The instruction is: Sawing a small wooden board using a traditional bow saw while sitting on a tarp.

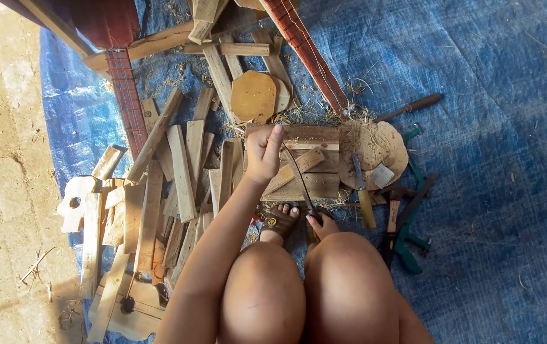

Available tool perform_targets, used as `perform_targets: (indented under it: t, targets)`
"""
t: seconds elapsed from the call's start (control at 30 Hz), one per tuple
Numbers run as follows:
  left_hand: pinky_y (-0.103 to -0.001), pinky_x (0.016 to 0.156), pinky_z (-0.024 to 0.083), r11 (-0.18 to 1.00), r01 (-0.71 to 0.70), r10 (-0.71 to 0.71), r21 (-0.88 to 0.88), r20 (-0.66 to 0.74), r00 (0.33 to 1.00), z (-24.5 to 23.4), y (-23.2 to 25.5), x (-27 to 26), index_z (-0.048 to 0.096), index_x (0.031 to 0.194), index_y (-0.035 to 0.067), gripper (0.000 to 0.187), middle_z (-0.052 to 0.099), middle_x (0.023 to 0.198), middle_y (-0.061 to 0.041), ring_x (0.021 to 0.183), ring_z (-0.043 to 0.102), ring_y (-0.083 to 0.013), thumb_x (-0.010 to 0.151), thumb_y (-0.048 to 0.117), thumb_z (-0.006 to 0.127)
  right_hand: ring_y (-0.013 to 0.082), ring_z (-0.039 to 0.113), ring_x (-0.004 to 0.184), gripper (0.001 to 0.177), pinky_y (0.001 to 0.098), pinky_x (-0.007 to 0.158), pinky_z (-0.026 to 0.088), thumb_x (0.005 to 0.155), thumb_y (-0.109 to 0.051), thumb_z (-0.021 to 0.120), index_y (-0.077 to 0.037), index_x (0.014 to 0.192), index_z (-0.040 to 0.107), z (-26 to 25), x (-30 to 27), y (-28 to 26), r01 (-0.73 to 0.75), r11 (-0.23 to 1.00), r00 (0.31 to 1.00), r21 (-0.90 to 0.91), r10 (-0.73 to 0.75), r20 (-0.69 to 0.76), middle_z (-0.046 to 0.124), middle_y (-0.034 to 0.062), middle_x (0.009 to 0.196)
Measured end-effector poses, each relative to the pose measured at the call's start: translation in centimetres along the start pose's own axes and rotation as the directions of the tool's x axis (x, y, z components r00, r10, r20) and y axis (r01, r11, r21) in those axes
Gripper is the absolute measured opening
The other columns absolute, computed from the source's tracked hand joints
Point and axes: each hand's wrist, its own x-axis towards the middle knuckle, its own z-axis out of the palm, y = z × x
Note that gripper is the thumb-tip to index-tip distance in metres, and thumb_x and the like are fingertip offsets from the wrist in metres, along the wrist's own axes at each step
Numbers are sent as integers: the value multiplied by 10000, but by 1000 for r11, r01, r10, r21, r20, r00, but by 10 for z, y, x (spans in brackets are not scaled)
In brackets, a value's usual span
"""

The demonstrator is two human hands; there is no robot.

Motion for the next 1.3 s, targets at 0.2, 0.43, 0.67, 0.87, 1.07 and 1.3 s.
perform_targets:
  t: [0.2,0.43,0.67,0.87,1.07,1.3]
  targets:
    - [-266,516,324,997,22,-20,-79,22,1000,-3,-21,3,383,553,177,555,332,519,75,532,299,-89,1093,181,514,184,717,552,512,323,588,573,987,-637,564,-146,1028,701,-8,-20,-9,29,993,997,117,-36,66,721,31,633]
    - [-218,533,289,981,130,-121,-142,74,990,-8,-13,35,402,569,186,549,343,534,104,580,291,-50,1102,228,525,227,631,380,437,339,426,523,1085,-405,492,-27,899,611,-59,-44,-78,185,903,937,388,-281,208,631,132,515]
    - [-213,556,281,959,202,-166,-197,184,969,-25,-14,45,414,581,182,563,312,563,84,590,241,-52,1136,272,444,262,661,395,538,368,429,542,1114,-397,323,-13,883,621,-68,-43,-91,203,825,860,527,-407,307,630,168,519]
    - [-229,536,231,967,147,-129,-208,97,987,-41,-15,37,361,586,168,549,229,573,60,580,174,-76,1129,233,400,248,624,403,523,364,475,521,1100,-410,394,-13,827,597,-46,-26,-68,86,902,921,423,-234,312,601,155,493]
    - [-262,508,219,962,86,-82,-260,25,996,-33,-25,21,371,572,146,540,233,552,27,532,178,-110,1110,178,405,257,615,384,577,370,487,517,1096,-474,408,-16,796,591,-40,-17,-35,21,924,954,381,-133,269,588,159,464]
    - [-262,525,211,917,2,-11,-398,-21,1000,-36,-46,18,343,578,151,542,222,553,29,539,153,-117,1117,159,393,256,645,387,484,352,460,528,1095,-368,412,-34,820,629,-61,-50,-96,114,877,916,466,-274,292,613,158,482]
